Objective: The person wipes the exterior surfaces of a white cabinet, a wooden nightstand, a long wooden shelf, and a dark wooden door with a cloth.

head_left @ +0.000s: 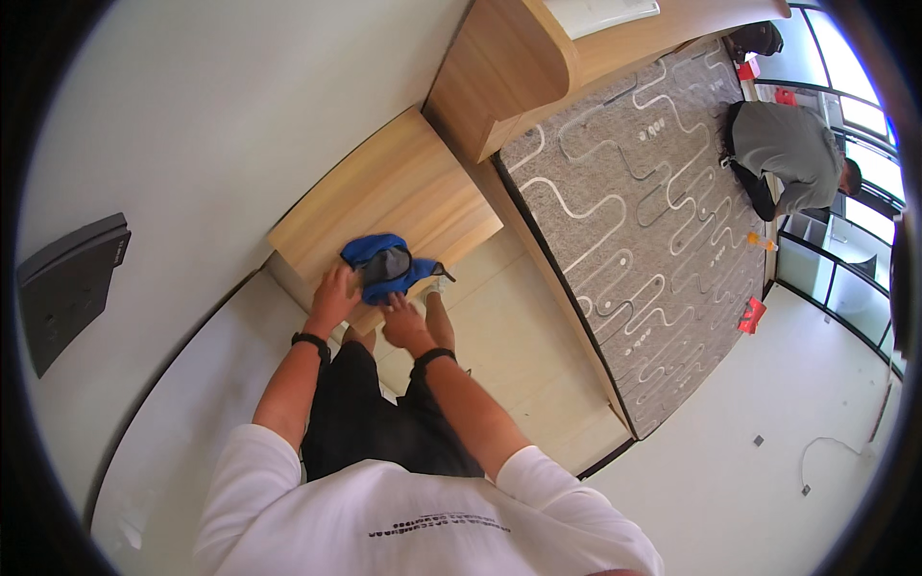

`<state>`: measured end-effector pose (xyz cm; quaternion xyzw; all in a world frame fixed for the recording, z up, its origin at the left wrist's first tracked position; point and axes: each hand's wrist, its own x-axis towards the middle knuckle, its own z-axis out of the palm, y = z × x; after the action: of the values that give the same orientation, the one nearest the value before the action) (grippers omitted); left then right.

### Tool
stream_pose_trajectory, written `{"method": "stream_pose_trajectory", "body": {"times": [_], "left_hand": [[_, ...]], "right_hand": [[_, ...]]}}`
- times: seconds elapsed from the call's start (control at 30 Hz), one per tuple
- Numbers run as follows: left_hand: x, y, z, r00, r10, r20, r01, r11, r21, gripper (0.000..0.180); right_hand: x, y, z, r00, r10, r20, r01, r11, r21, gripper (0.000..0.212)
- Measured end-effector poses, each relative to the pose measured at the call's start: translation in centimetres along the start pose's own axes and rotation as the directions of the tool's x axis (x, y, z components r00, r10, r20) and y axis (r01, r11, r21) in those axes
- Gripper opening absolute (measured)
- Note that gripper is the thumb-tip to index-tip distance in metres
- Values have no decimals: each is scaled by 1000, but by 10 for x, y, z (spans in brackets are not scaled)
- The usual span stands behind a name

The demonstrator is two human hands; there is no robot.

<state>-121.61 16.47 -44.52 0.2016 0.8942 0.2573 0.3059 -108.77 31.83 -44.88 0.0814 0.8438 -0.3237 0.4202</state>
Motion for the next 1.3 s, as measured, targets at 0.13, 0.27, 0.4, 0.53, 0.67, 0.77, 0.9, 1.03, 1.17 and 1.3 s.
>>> {"method": "stream_pose_trajectory", "body": {"times": [0.13,0.27,0.4,0.53,0.67,0.77,0.9,1.03,1.17,1.3], "left_hand": [[56,76,-23,949,315,24,-315,949,11,63],[97,82,6,952,304,46,-307,943,128,66],[80,66,29,991,133,11,-133,983,126,68],[18,42,48,997,46,-64,-44,998,41,65],[-73,-14,82,916,-400,-18,390,902,-183,36],[-91,15,56,891,-388,237,314,902,297,48],[-81,85,48,919,-199,339,196,980,43,48],[-39,219,53,984,165,59,-118,872,-474,51],[2,346,43,974,217,65,-127,762,-636,50],[23,406,-12,892,447,69,-253,620,-743,44]], "right_hand": [[15,59,-37,994,18,-103,-41,973,-227,42],[21,106,-114,905,142,-401,-152,988,8,50],[28,95,-135,858,246,-451,-116,948,297,66],[34,78,-33,877,-38,-478,-19,993,-112,66],[9,45,18,910,-406,83,401,913,72,58],[-44,46,-56,814,-269,515,243,963,119,78],[-112,112,-115,863,-383,331,374,923,91,87],[-203,152,-216,959,-284,12,260,894,366,100],[-235,178,-273,921,-302,-246,377,849,371,97],[-268,157,-328,800,-241,-549,550,662,509,85]]}}
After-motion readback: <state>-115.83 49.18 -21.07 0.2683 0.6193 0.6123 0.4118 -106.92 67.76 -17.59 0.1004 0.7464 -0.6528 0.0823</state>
